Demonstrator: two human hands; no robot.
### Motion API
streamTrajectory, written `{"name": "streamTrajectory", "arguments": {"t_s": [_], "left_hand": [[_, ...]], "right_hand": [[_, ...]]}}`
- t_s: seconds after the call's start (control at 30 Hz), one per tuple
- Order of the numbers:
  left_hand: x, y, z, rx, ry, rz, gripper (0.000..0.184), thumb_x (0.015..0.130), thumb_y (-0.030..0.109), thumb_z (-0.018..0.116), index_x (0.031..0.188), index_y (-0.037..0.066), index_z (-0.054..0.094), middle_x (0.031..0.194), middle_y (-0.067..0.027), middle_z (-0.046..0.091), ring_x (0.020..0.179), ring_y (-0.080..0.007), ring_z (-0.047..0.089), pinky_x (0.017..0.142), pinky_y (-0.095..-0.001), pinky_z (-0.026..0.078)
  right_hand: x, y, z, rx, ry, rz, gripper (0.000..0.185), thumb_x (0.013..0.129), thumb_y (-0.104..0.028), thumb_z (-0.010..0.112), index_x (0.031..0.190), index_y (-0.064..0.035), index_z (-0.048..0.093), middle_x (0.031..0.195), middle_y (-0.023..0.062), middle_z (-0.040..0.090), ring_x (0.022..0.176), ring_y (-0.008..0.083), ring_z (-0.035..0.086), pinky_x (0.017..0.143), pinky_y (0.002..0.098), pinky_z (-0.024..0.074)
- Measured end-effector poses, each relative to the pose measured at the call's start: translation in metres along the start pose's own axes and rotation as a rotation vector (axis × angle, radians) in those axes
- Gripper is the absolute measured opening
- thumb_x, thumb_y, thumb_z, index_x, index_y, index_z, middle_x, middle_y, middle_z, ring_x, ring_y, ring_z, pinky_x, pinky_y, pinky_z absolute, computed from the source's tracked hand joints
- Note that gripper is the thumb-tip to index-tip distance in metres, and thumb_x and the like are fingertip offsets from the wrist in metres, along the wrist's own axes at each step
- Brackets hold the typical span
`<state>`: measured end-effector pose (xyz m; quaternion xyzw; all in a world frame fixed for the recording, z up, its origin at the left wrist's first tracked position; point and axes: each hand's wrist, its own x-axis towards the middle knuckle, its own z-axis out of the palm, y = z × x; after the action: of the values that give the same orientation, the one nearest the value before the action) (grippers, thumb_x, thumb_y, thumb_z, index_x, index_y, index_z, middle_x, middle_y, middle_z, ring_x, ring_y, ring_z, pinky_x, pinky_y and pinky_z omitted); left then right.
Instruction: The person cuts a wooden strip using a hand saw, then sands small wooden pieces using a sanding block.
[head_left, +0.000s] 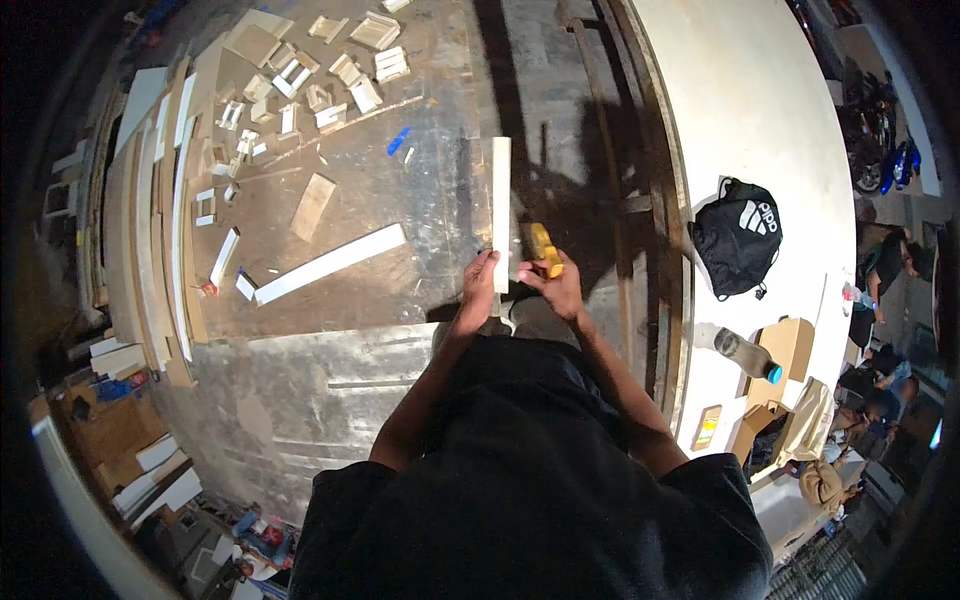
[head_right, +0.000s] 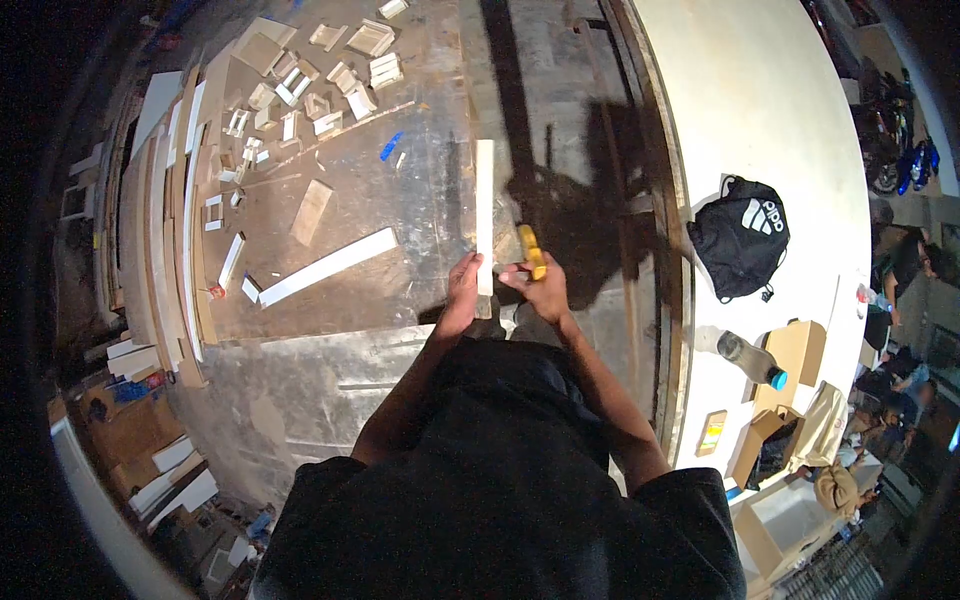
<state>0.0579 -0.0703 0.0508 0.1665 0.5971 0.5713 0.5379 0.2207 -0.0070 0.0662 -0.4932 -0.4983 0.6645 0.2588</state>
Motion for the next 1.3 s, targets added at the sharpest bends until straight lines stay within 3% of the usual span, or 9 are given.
{"name": "streamTrajectory", "arguments": {"t_s": [0.13, 0.3, 0.6, 0.7, 0.93, 1.0, 1.07, 1.17, 1.3], "left_hand": [[-0.009, 0.001, 0.013, -0.269, 0.053, -0.059, 0.026, 0.102, 0.021, 0.053, 0.108, 0.001, 0.068, 0.087, -0.0003, 0.068, 0.073, -0.0088, 0.059, 0.069, -0.0239, 0.046], [-0.012, 0.003, -0.021, 0.017, -0.068, -0.108, 0.018, 0.1, 0.02, 0.058, 0.1, 0.006, 0.068, 0.083, 0.0025, 0.065, 0.07, -0.0068, 0.057, 0.065, -0.0222, 0.045], [-0.019, -0.012, -0.027, 0.085, 0.009, -0.19, 0.02, 0.095, 0.025, 0.066, 0.101, 0.006, 0.069, 0.091, -0.0026, 0.074, 0.073, -0.007, 0.065, 0.06, -0.0221, 0.045], [-0.022, -0.02, -0.018, -0.023, 0.059, -0.295, 0.021, 0.094, 0.025, 0.066, 0.102, 0.006, 0.069, 0.093, -0.005, 0.075, 0.069, -0.0087, 0.066, 0.057, -0.0226, 0.046], [-0.007, -0.027, -0.028, 0.098, 0.163, -0.513, 0.026, 0.08, 0.026, 0.08, 0.081, 0.003, 0.069, 0.07, -0.0042, 0.068, 0.054, -0.0125, 0.061, 0.049, -0.0283, 0.044], [0.0, -0.036, -0.028, 0.625, 0.412, -0.335, 0.033, 0.071, 0.026, 0.085, 0.075, -0.001, 0.067, 0.064, -0.0045, 0.065, 0.051, -0.0165, 0.059, 0.051, -0.0337, 0.045], [-0.003, -0.044, -0.031, 0.405, 0.463, -0.22, 0.038, 0.065, 0.027, 0.088, 0.072, -0.003, 0.066, 0.065, -0.0079, 0.066, 0.054, -0.0217, 0.061, 0.055, -0.0367, 0.046], [-0.009, -0.008, -0.014, 0.683, 0.556, -0.141, 0.042, 0.06, 0.026, 0.091, 0.08, 0.0, 0.065, 0.064, -0.0125, 0.067, 0.063, -0.0241, 0.067, 0.064, -0.0389, 0.05], [-0.008, 0.017, 0.003, 0.864, 0.651, 0.113, 0.074, 0.056, 0.026, 0.089, 0.116, 0.007, 0.048, 0.101, -0.0135, 0.062, 0.09, -0.034, 0.062, 0.077, -0.0418, 0.051]], "right_hand": [[-0.005, -0.023, 0.015, -0.253, -0.086, -0.038, 0.044, 0.072, -0.016, 0.089, 0.101, 0.0035, 0.061, 0.094, 0.0073, 0.068, 0.079, 0.0104, 0.062, 0.07, 0.0268, 0.0516], [-0.003, -0.028, 0.019, -0.437, -0.119, -0.151, 0.044, 0.067, -0.021, 0.089, 0.094, 0.0017, 0.064, 0.09, 0.0135, 0.066, 0.075, 0.0184, 0.064, 0.07, 0.0313, 0.0518], [0.014, -0.021, -0.015, -0.647, -0.108, -0.249, 0.033, 0.07, -0.019, 0.083, 0.094, 0.0012, 0.071, 0.107, 0.0235, 0.068, 0.095, 0.0372, 0.069, 0.084, 0.0414, 0.0518], [0.025, -0.009, -0.012, -0.471, -0.064, -0.02, 0.038, 0.07, -0.018, 0.083, 0.098, 0.0013, 0.067, 0.095, 0.0197, 0.071, 0.089, 0.0342, 0.07, 0.08, 0.0396, 0.0527], [0.047, 0.039, -0.017, -0.473, -0.171, -0.048, 0.037, 0.071, -0.014, 0.081, 0.097, 0.004, 0.063, 0.085, 0.0165, 0.072, 0.084, 0.0288, 0.072, 0.076, 0.0378, 0.0531], [0.048, 0.043, -0.014, -0.454, -0.17, -0.034, 0.035, 0.071, -0.014, 0.081, 0.096, 0.0041, 0.064, 0.084, 0.0165, 0.072, 0.083, 0.0286, 0.071, 0.075, 0.0379, 0.053], [0.049, 0.039, -0.01, -0.436, -0.163, -0.02, 0.034, 0.071, -0.014, 0.08, 0.095, 0.0041, 0.065, 0.084, 0.0165, 0.072, 0.082, 0.0284, 0.071, 0.075, 0.038, 0.0529], [0.058, 0.037, -0.008, -0.438, -0.15, -0.019, 0.03, 0.071, -0.012, 0.08, 0.093, 0.0044, 0.066, 0.083, 0.0172, 0.071, 0.081, 0.028, 0.071, 0.074, 0.0377, 0.0527], [0.075, 0.039, -0.008, -0.454, -0.251, -0.048, 0.026, 0.071, -0.01, 0.08, 0.088, 0.0055, 0.067, 0.083, 0.0156, 0.071, 0.077, 0.022, 0.068, 0.071, 0.0357, 0.0521]]}}
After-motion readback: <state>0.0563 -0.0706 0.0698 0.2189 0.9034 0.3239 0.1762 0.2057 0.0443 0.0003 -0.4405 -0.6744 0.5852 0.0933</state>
